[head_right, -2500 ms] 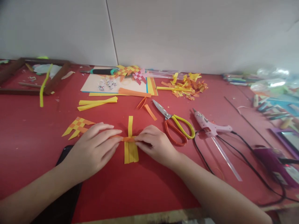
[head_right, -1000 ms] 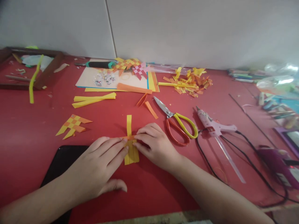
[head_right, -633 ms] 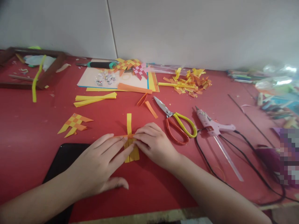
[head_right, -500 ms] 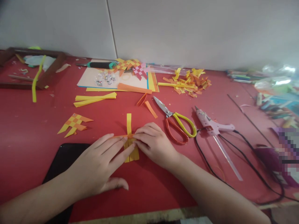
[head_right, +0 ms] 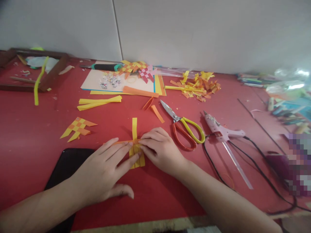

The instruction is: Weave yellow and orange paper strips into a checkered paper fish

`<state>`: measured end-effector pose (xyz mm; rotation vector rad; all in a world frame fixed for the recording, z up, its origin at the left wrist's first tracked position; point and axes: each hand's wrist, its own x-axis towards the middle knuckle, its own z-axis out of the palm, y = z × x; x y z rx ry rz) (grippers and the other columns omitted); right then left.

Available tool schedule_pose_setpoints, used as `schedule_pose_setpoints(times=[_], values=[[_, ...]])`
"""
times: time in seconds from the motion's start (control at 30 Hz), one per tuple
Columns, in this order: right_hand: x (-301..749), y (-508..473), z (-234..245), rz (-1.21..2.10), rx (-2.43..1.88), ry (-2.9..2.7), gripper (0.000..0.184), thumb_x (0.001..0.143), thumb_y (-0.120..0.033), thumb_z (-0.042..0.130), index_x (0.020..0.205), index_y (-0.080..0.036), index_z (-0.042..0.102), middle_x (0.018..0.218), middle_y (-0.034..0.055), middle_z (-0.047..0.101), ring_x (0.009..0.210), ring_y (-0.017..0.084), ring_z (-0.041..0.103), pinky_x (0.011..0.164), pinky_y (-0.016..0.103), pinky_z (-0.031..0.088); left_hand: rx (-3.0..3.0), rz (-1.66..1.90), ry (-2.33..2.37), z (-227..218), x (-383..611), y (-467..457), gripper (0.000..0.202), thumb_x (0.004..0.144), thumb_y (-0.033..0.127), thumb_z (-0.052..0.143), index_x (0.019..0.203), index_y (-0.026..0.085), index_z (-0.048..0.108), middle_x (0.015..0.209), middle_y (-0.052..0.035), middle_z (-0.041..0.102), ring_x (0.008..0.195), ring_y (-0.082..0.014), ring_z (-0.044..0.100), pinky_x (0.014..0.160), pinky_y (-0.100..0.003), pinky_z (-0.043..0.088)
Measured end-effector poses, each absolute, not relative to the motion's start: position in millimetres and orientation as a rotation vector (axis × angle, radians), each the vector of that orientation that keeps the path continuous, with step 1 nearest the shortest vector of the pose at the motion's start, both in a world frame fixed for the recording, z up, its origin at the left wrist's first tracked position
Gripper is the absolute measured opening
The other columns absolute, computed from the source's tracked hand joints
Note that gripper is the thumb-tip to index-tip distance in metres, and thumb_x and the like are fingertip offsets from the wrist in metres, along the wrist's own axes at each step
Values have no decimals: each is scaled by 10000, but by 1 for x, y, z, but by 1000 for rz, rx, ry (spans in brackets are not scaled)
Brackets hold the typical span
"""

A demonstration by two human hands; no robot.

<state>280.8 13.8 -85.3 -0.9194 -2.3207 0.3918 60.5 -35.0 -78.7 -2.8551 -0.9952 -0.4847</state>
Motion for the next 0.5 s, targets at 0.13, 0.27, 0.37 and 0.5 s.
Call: schedule_pose_setpoints(times=[0.13, 0.27, 0.37, 0.5], values=[[280, 13, -85, 392, -924, -2319, 158, 914, -192, 594, 944, -224, 746, 929, 53, 744, 850, 189, 635, 791, 382, 547, -2860, -502, -1010, -81, 61, -36, 850, 815, 807, 390, 1204, 111, 685, 1168, -204, 700, 1075, -335, 643, 1036, -497, 396], [280, 14, -86, 388, -939, -2306, 142, 903, -182, 608, 937, -215, 741, 928, 52, 740, 864, 188, 635, 806, 379, 542, -2857, -503, -1013, -82, 61, -36, 864, 792, 818, 415, 1205, 108, 683, 1166, -202, 700, 1081, -331, 640, 1038, -493, 401], [280, 15, -86, 388, -1001, -2253, 116, 892, -185, 624, 920, -215, 732, 912, 49, 734, 873, 191, 644, 814, 379, 535, -2868, -498, -1011, -81, 61, -37, 865, 779, 817, 442, 1210, 106, 679, 1175, -205, 695, 1088, -335, 638, 1038, -496, 405], [281, 17, -85, 340, -1071, -2188, 91, 882, -197, 636, 906, -229, 717, 896, 43, 716, 855, 189, 642, 804, 369, 517, -2880, -493, -1018, -81, 61, -37, 856, 782, 811, 445, 1206, 106, 680, 1186, -202, 690, 1092, -335, 634, 1042, -502, 408]])
